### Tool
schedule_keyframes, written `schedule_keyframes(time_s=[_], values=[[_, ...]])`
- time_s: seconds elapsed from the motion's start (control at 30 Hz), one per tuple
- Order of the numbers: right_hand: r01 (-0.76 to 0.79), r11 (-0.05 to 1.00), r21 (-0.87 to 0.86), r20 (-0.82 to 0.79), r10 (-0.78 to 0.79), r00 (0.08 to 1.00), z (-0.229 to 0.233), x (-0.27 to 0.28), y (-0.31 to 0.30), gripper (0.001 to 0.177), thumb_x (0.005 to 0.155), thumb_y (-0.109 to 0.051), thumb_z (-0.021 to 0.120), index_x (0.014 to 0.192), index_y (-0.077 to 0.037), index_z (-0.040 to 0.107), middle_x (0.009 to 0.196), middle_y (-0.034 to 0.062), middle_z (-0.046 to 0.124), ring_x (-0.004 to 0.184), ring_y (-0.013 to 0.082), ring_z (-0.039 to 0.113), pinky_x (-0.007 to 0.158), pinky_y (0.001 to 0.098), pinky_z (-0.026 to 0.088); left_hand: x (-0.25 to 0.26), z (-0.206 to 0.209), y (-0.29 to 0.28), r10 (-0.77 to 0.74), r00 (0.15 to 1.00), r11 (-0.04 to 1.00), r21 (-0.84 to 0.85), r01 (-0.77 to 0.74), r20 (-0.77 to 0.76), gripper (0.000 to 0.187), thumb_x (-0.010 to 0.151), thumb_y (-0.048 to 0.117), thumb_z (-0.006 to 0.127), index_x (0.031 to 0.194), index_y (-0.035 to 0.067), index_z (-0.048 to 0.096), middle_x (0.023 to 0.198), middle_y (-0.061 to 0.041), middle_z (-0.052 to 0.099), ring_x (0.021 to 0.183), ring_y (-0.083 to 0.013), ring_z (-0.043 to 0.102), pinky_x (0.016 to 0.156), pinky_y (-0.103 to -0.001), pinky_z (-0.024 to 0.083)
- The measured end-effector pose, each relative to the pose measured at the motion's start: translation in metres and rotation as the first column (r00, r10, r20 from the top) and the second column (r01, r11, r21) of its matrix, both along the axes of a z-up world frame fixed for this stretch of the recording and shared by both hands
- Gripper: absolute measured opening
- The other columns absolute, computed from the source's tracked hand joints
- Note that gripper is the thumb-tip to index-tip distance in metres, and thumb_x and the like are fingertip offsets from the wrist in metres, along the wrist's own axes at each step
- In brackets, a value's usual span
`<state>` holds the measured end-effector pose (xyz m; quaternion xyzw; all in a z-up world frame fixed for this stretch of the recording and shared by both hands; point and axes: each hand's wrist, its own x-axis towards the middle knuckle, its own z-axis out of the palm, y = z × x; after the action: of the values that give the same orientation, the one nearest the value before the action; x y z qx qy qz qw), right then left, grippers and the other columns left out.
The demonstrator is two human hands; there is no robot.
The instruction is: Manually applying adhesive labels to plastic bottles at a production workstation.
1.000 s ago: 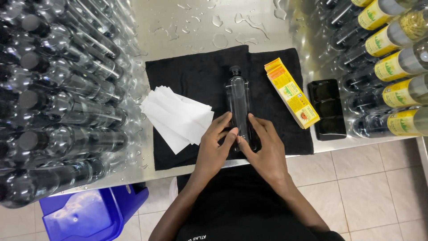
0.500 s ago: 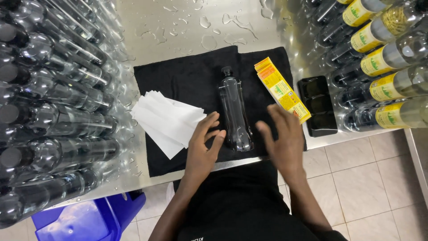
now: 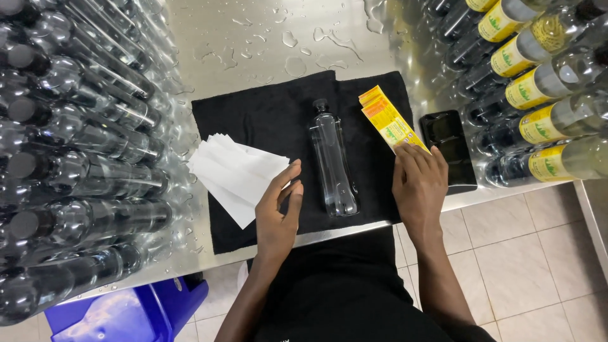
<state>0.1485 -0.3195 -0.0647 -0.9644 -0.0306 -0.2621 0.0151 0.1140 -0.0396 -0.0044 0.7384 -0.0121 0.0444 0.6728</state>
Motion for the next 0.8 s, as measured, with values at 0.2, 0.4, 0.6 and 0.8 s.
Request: schedule_keyframes(time_s=[0.2, 0.4, 0.6, 0.8], values=[[0.037, 0.999, -0.003, 0.069, -0.037, 0.997, -0.008, 0.006, -0.006, 0.018, 0.099, -0.015, 0.089, 0.116, -0.020, 0.086, 0.116, -0.0002, 0.086, 0.118, 0.0193, 0.079, 0.121, 0.0408, 0.050, 0.001, 0.001, -0.003, -0.005, 0.995, 1.000, 0.003, 0.005, 0.103, 0.035, 0.108, 0.002, 0.060, 0.143, -0.002, 0.065, 0.144, -0.024, 0.067, 0.140, -0.0437, 0.062, 0.110, -0.051, 0.060], [-0.019, 1.000, 0.018, 0.273, 0.013, 0.962, -0.011, 0.015, -0.014, 0.016, 0.093, -0.008, 0.090, 0.102, -0.017, 0.082, 0.103, -0.0024, 0.083, 0.101, 0.0194, 0.079, 0.106, 0.0383, 0.058, 0.000, -0.001, -0.006, -0.016, 0.990, 1.000, -0.010, 0.017, 0.142, 0.033, 0.109, 0.002, 0.060, 0.141, 0.000, 0.065, 0.143, -0.020, 0.068, 0.138, -0.0410, 0.064, 0.107, -0.049, 0.061], [-0.227, 0.874, 0.431, 0.344, 0.073, 0.936, 0.036, -0.013, -0.004, 0.016, 0.102, 0.003, 0.090, 0.111, -0.007, 0.082, 0.110, 0.0078, 0.083, 0.101, 0.0305, 0.079, 0.098, 0.0437, 0.061, 0.003, 0.005, -0.013, 0.003, 0.990, 0.999, -0.047, 0.003, 0.139, 0.031, 0.109, 0.007, 0.061, 0.139, 0.002, 0.067, 0.137, -0.018, 0.070, 0.131, -0.0358, 0.068, 0.105, -0.047, 0.062], [-0.079, 0.412, 0.908, 0.020, 0.146, 0.989, 0.081, -0.050, 0.026, 0.018, 0.099, -0.004, 0.085, 0.115, 0.002, 0.079, 0.108, 0.0198, 0.079, 0.103, 0.0292, 0.076, 0.101, 0.0467, 0.059, 0.014, 0.014, -0.040, -0.054, 0.995, 0.942, -0.327, 0.078, 0.083, 0.049, 0.107, 0.024, 0.070, 0.147, -0.001, 0.058, 0.136, -0.022, 0.067, 0.126, -0.0338, 0.068, 0.103, -0.049, 0.064]])
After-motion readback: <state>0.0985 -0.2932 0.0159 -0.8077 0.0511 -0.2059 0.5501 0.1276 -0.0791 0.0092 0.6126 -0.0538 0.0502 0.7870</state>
